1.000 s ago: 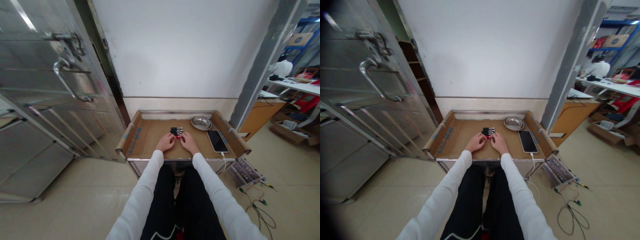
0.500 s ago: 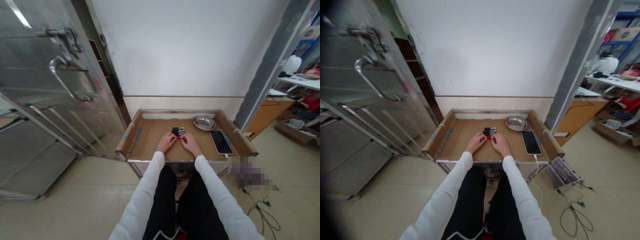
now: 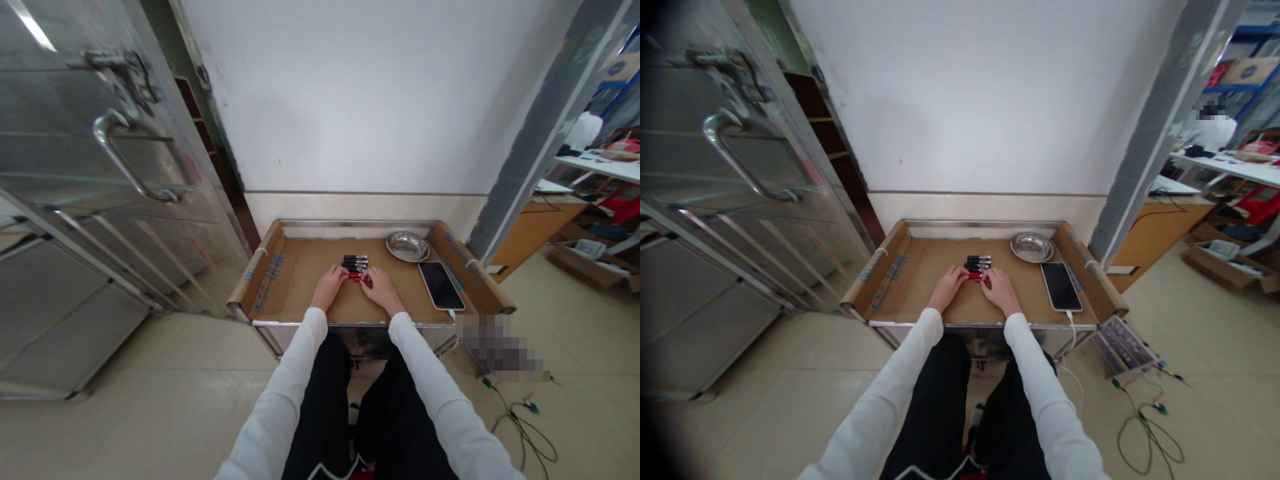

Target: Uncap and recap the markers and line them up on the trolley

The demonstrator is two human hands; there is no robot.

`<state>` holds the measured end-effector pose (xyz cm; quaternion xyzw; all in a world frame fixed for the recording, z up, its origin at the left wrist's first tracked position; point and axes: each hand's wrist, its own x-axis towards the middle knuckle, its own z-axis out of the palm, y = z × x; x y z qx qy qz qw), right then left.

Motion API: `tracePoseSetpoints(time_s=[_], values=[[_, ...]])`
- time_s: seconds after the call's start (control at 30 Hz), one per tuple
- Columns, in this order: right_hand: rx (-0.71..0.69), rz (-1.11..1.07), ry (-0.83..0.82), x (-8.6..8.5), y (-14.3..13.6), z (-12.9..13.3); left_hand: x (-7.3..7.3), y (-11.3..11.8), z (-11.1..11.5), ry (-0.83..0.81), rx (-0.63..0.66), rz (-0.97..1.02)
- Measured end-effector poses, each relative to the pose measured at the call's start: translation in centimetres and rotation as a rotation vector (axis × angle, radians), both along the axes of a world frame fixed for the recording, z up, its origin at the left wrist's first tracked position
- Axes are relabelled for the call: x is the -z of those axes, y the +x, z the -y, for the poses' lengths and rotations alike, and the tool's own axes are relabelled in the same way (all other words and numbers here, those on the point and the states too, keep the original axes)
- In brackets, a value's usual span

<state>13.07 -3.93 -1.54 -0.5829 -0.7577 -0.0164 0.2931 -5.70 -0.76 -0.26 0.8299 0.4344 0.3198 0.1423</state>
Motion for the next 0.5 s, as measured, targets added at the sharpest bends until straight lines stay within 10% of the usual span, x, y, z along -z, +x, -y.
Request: tracePoseSetpoints(time_s=[0.5], values=[[0.025,-0.037,0.039,-0.2,0.0,-0.5,0.3,2.0,-1.4,0.103,-0.077,0.266]])
